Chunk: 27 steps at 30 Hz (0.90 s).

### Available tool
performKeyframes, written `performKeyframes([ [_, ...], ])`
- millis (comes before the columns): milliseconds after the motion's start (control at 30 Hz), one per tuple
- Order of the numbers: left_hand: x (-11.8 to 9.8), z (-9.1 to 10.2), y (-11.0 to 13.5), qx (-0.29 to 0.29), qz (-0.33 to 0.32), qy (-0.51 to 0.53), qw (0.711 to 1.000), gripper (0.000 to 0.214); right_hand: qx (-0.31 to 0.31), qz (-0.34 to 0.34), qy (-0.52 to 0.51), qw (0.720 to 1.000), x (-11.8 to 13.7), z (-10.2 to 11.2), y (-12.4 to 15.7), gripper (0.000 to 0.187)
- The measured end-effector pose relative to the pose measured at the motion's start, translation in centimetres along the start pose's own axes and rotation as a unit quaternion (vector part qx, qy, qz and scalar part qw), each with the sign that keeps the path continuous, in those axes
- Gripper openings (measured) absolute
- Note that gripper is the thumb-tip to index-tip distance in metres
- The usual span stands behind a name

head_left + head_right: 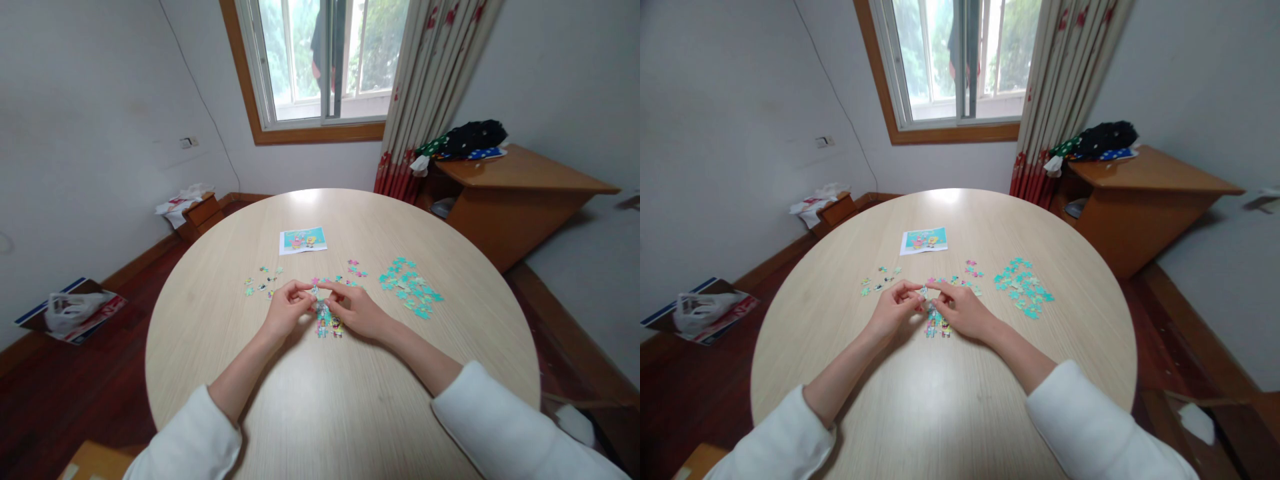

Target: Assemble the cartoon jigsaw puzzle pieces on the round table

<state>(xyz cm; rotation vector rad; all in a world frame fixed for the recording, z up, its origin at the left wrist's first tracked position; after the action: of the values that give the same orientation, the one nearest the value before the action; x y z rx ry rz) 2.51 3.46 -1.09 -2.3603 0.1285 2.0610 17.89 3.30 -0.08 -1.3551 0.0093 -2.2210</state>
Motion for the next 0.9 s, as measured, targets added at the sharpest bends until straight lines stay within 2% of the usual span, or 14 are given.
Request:
performKeyframes([
  [900,0.34,0.05,-0.07,0.014,-0.011,-0.013,1.000,0.030,-0.014,0.012,0.001,1.000,-0.44,0.01,-0.17,0.032],
])
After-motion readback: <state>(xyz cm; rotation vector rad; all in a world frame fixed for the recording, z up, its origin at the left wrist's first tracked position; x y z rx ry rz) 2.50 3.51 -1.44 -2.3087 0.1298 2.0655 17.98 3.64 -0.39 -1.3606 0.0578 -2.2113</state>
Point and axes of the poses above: each hand's wrist, its own y-axis away from the middle knuckle, its own z-axis out of the back of the hand, x = y × z, the point moved 4 cm from there along -y, towards the middle knuckle
